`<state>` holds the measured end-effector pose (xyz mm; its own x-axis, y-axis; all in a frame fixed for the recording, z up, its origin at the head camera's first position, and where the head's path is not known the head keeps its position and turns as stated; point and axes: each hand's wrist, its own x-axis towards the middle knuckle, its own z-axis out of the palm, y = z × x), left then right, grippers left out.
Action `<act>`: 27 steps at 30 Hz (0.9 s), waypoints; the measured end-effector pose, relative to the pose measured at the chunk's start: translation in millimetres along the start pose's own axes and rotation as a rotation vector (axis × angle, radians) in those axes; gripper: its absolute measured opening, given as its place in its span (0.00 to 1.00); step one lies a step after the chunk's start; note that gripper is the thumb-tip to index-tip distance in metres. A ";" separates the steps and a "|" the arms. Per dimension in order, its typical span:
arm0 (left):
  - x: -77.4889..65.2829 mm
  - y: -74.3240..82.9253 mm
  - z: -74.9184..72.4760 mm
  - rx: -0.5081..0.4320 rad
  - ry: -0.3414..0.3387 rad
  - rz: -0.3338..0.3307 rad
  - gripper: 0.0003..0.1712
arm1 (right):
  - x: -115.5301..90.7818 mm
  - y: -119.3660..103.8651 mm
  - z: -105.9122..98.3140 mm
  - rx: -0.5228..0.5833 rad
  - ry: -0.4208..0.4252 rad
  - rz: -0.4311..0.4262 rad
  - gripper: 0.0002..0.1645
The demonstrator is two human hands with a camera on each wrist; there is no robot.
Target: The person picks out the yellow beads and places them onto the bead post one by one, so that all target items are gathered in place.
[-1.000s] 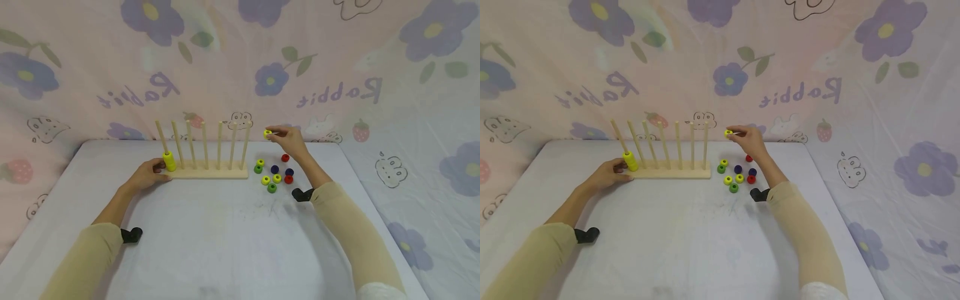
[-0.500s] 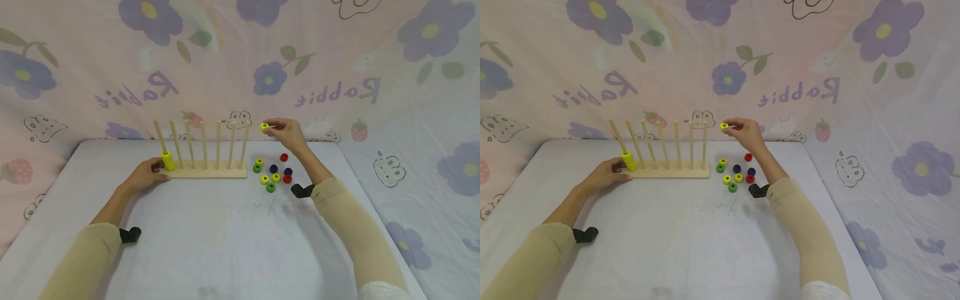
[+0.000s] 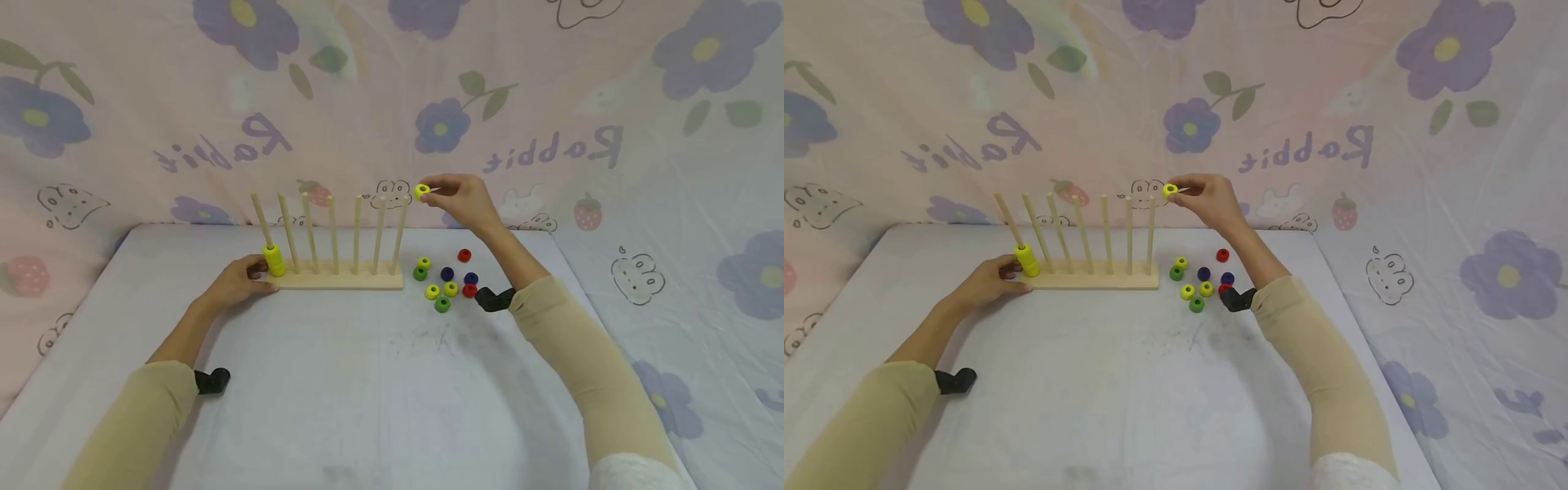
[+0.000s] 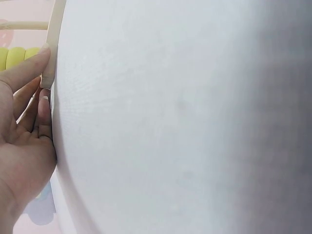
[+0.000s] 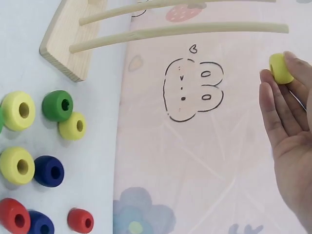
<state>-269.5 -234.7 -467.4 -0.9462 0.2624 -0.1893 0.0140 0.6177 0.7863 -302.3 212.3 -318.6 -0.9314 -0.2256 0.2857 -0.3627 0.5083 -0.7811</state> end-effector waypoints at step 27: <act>2.8 -3.1 -0.7 0.008 -0.006 0.000 0.49 | 36.4 -69.0 27.5 0.121 -0.097 -0.141 0.17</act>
<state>-272.4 -236.4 -469.9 -0.9442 0.2673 -0.1927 0.0170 0.6235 0.7817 -310.2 146.2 -269.7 -0.8621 -0.3695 0.3468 -0.4776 0.3635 -0.7999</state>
